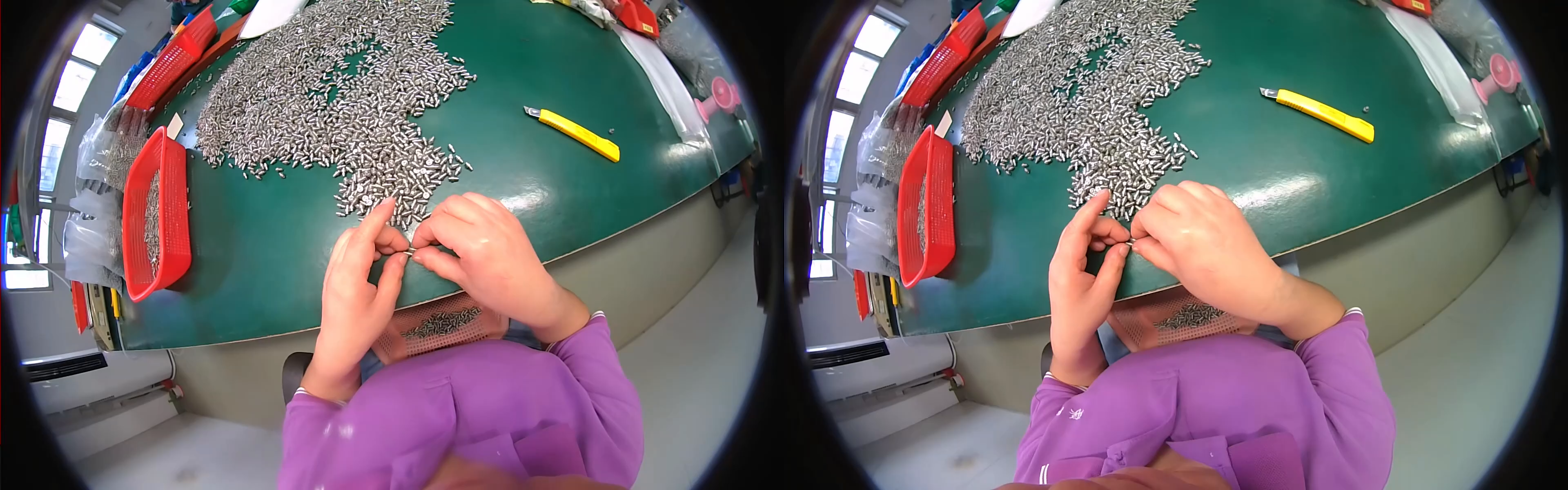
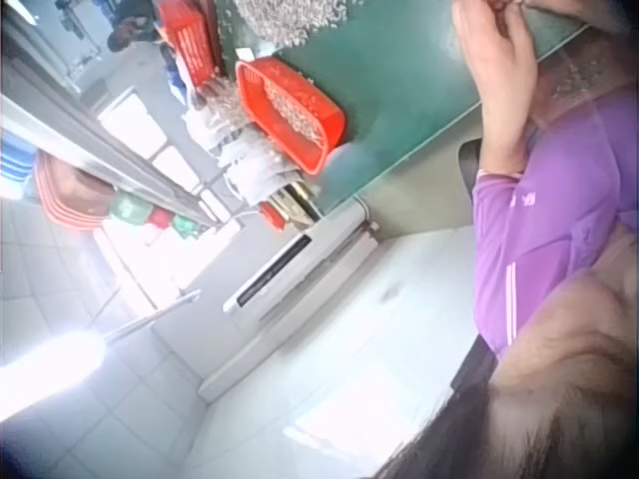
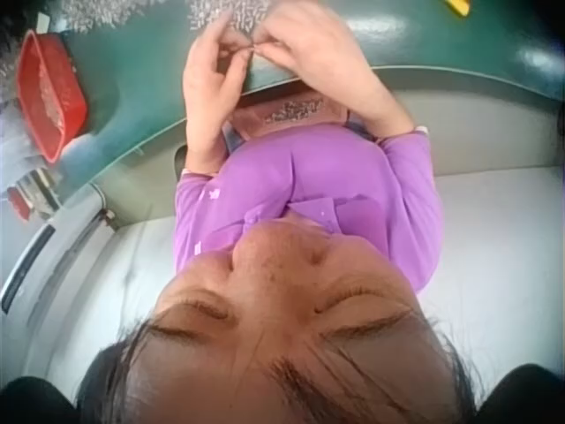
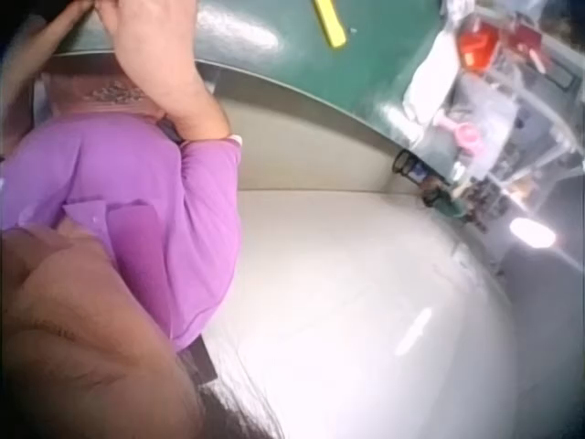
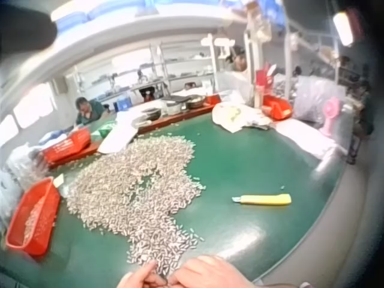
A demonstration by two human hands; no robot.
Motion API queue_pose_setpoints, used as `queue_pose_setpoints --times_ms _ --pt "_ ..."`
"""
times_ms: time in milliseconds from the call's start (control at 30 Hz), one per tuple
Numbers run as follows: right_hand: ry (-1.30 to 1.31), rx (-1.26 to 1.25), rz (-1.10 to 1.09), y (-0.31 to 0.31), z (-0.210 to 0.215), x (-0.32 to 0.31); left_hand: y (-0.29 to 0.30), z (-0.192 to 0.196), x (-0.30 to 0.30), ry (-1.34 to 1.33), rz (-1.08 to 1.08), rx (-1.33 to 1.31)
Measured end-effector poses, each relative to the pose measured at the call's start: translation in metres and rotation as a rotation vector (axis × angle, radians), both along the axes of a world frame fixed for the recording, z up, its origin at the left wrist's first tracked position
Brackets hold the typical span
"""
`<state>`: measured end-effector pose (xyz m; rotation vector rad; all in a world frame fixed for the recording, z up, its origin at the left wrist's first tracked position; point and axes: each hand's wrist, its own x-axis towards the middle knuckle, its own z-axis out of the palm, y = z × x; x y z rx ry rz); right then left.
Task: Manually sorting and inspecting small electronic components on a green workbench.
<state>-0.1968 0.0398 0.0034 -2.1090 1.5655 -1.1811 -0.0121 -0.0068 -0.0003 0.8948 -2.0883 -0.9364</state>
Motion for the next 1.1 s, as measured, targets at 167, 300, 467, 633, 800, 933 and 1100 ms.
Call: queue_pose_setpoints --times_ms 167,300,467,633,800,933,1100 --pt "-0.038 -0.012 0.03 0.0 -0.002 -0.003 0.002 -0.001 -0.002 -0.025 0.07 -0.065" --pt "-0.029 0.002 0.036 0.001 -0.002 -0.005 0.004 -0.004 -0.002 -0.055 0.094 -0.129" --pt "-0.021 0.007 0.023 0.0 0.0 -0.004 0.01 -0.004 0.001 -0.087 0.16 -0.146" --pt "-0.02 0.012 0.037 0.0 0.001 -0.004 0.012 -0.002 0.004 -0.103 0.155 -0.124" --pt "-0.032 0.038 0.055 -0.001 0.002 -0.005 0.012 0.001 0.005 -0.1 0.14 -0.1" --pt "-0.06 0.066 0.043 -0.001 0.003 -0.005 0.009 0.0 0.008 -0.068 0.116 -0.068" --pt "-0.055 0.032 0.027 -0.003 0.001 -0.003 0.008 0.0 0.007 -0.028 0.092 -0.021"
